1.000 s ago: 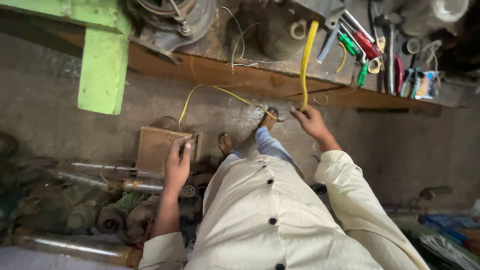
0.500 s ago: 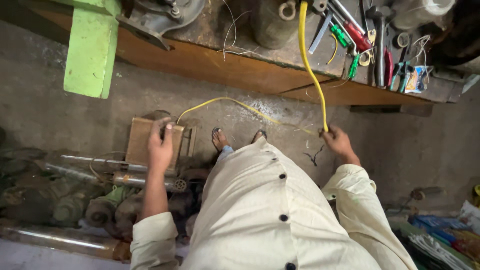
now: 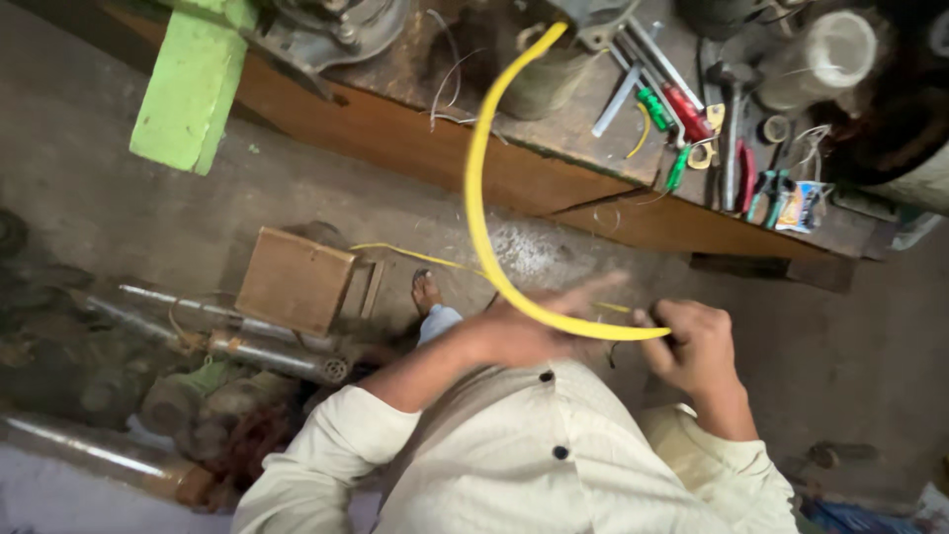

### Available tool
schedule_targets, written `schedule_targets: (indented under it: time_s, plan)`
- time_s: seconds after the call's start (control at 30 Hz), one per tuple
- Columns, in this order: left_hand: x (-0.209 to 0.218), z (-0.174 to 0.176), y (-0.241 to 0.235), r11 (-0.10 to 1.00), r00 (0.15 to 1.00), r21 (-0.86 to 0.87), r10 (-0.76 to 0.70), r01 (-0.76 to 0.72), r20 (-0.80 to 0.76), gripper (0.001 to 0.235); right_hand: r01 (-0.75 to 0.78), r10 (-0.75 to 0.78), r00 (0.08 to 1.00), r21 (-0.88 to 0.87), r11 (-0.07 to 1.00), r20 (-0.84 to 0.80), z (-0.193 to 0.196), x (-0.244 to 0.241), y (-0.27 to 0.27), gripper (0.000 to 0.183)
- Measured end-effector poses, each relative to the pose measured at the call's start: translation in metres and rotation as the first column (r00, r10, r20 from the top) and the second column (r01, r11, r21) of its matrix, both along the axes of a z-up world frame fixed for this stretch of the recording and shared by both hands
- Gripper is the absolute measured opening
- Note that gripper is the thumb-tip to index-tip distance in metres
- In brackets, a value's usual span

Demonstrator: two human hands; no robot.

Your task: The person assembles an electrical motor by inserting a yellow cable into the housing, placing a metal cover, and securing it with a hammer. The person then uses a screwdriver to tighten screws on the cover.

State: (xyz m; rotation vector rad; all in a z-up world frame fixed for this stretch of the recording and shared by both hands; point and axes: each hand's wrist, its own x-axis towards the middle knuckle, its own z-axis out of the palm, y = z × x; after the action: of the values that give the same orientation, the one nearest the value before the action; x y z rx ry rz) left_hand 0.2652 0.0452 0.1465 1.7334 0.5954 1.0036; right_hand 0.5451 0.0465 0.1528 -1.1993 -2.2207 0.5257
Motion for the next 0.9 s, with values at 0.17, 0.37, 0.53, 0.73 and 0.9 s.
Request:
schedule_targets:
  time_s: [0.17, 0.37, 0.53, 0.73, 0.9]
  plan:
    - [0.032, 0.08, -0.003, 0.912, 0.973, -0.354, -0.152, 0.205, 0.171, 0.034, -0.025, 0.022, 0.997, -0.035, 0.999, -0.076, 0.014, -0.001, 0.025, 0.027]
    - [-0.018, 0.125, -0.021, 0.852, 0.905, -0.514, 0.138, 0.099, 0.402, 0.031, -0.293, 0.229, 0.873, -0.09, 0.952, -0.431, -0.103, 0.014, 0.049, 0.011]
    - [-0.077, 0.124, -0.023, 0.836, 0.715, -0.548, 0.397, -0.022, 0.576, 0.034, -0.075, -0.039, 0.967, -0.43, 0.9, -0.25, -0.121, 0.039, 0.05, 0.017]
    - [-0.145, 0.083, -0.022, 0.593, 0.576, -0.666, 0.764, -0.453, 0.289, 0.03, -0.12, 0.048, 0.93, -0.179, 0.977, -0.364, -0.037, 0.077, 0.031, 0.025]
    - [-0.147, 0.122, -0.061, 0.649, -0.199, 0.747, 0.72, -0.145, -0.665, 0.031, 0.047, -0.056, 0.95, -0.039, 0.998, -0.307, 0.018, 0.064, 0.023, 0.025]
